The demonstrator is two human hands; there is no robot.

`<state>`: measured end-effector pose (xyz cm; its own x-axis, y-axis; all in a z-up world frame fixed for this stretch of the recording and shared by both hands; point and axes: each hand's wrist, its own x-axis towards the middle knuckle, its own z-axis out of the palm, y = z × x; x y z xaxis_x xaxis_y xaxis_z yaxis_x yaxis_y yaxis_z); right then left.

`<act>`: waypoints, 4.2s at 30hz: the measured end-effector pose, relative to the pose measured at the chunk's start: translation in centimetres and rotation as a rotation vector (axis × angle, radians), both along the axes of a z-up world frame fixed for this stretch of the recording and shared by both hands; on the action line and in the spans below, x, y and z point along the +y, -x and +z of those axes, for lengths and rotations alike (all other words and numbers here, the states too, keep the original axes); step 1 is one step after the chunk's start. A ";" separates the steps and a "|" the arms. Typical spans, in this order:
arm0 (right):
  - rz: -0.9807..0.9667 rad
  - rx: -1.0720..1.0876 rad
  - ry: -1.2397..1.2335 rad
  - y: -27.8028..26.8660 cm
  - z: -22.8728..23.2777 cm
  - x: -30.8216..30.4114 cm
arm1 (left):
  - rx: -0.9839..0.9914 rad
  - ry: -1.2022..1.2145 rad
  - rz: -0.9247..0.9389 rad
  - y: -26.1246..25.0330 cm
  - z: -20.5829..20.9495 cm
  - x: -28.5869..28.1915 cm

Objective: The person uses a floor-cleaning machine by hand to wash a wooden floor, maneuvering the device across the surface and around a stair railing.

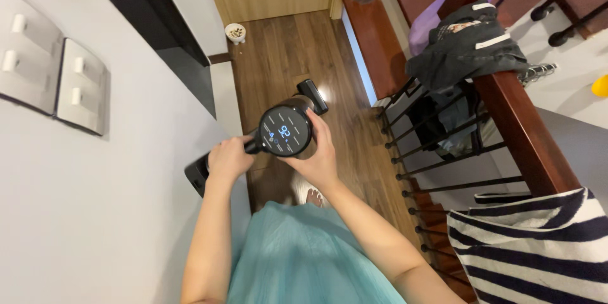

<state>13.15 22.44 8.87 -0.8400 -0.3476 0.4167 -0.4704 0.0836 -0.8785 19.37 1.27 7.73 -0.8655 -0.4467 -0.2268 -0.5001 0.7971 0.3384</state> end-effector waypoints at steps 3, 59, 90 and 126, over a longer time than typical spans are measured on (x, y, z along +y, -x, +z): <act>-0.052 0.014 0.016 -0.4 0.2 -1.2 | 0.014 0.071 0.010 0.6 0.5 -0.8; -0.239 0.098 -0.211 9.7 -1.4 1.4 | 0.017 -0.122 -0.155 14.3 -4.3 1.2; -0.088 0.104 -0.086 -3.6 3.7 3.1 | -0.086 -0.046 0.066 -2.9 4.7 3.5; -0.384 0.047 -0.212 0.8 1.2 7.9 | 0.025 -0.078 -0.279 7.9 0.0 7.5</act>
